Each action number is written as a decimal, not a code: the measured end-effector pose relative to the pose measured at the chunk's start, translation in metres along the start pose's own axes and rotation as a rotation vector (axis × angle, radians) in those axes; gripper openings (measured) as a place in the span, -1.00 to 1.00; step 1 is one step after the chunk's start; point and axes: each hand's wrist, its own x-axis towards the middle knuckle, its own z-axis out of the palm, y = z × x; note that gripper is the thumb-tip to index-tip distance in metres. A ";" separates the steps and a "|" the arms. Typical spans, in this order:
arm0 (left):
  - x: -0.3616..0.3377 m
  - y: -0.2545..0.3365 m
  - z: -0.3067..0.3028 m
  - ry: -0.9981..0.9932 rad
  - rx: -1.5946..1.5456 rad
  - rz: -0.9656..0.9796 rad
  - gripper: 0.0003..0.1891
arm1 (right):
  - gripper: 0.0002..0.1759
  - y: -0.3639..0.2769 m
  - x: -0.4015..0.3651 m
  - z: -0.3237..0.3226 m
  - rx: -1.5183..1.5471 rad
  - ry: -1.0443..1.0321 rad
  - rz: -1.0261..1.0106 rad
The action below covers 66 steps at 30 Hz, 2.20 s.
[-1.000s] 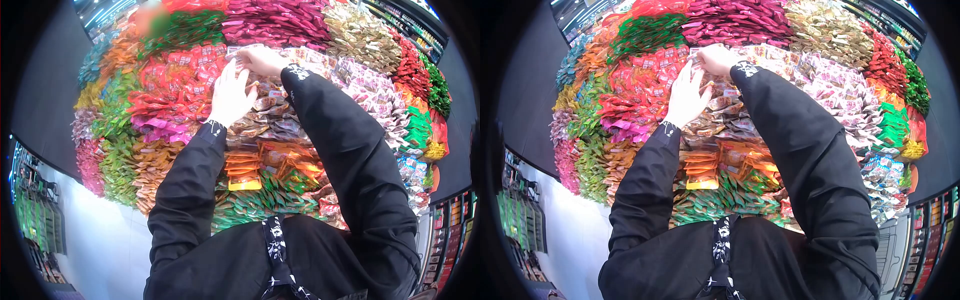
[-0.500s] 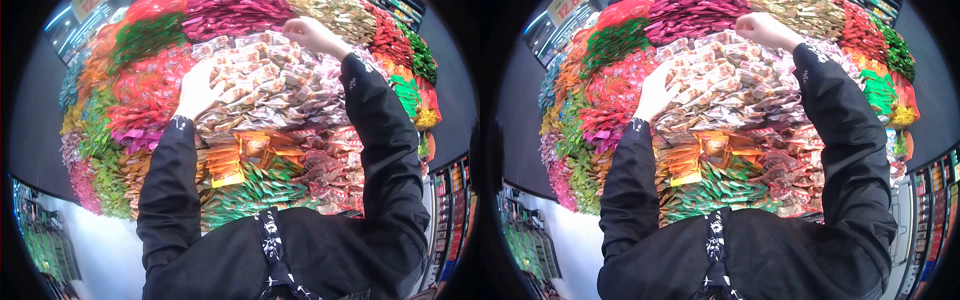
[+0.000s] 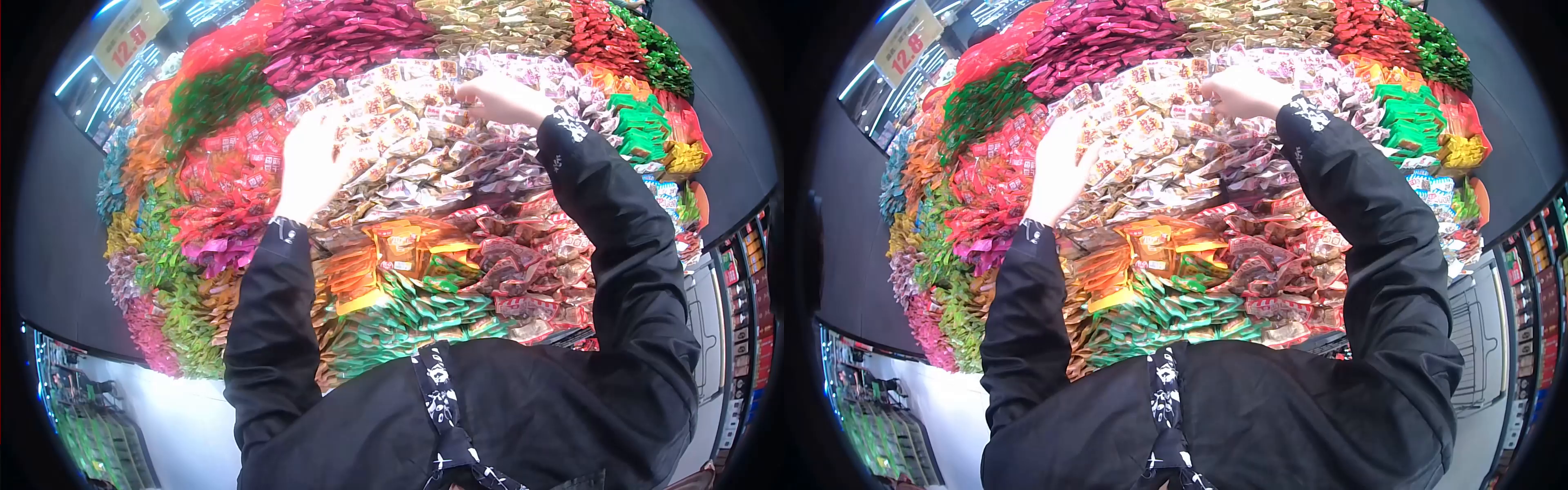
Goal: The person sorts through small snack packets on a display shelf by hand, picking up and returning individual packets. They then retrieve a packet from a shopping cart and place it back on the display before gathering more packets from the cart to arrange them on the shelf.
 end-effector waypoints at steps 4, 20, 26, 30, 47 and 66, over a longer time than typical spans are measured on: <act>-0.005 0.042 0.014 -0.008 0.101 0.167 -0.45 | -0.82 -0.011 -0.001 0.015 -0.020 -0.100 0.095; 0.004 -0.055 0.047 0.201 -0.036 -0.245 -0.50 | -0.79 -0.062 0.087 -0.035 0.338 0.372 0.053; -0.001 -0.049 0.047 0.227 -0.050 -0.244 -0.66 | -0.76 -0.080 0.161 0.003 0.224 0.359 0.016; -0.005 -0.043 0.044 0.231 -0.070 -0.290 -0.66 | -0.79 -0.098 0.180 0.015 0.194 0.275 -0.054; -0.006 -0.032 0.046 0.295 -0.070 -0.253 -0.71 | -0.79 -0.098 0.200 0.037 0.080 -0.266 -0.119; -0.003 -0.053 0.060 0.200 -0.038 -0.200 -0.52 | -0.76 -0.122 0.175 0.039 -0.111 -0.063 0.101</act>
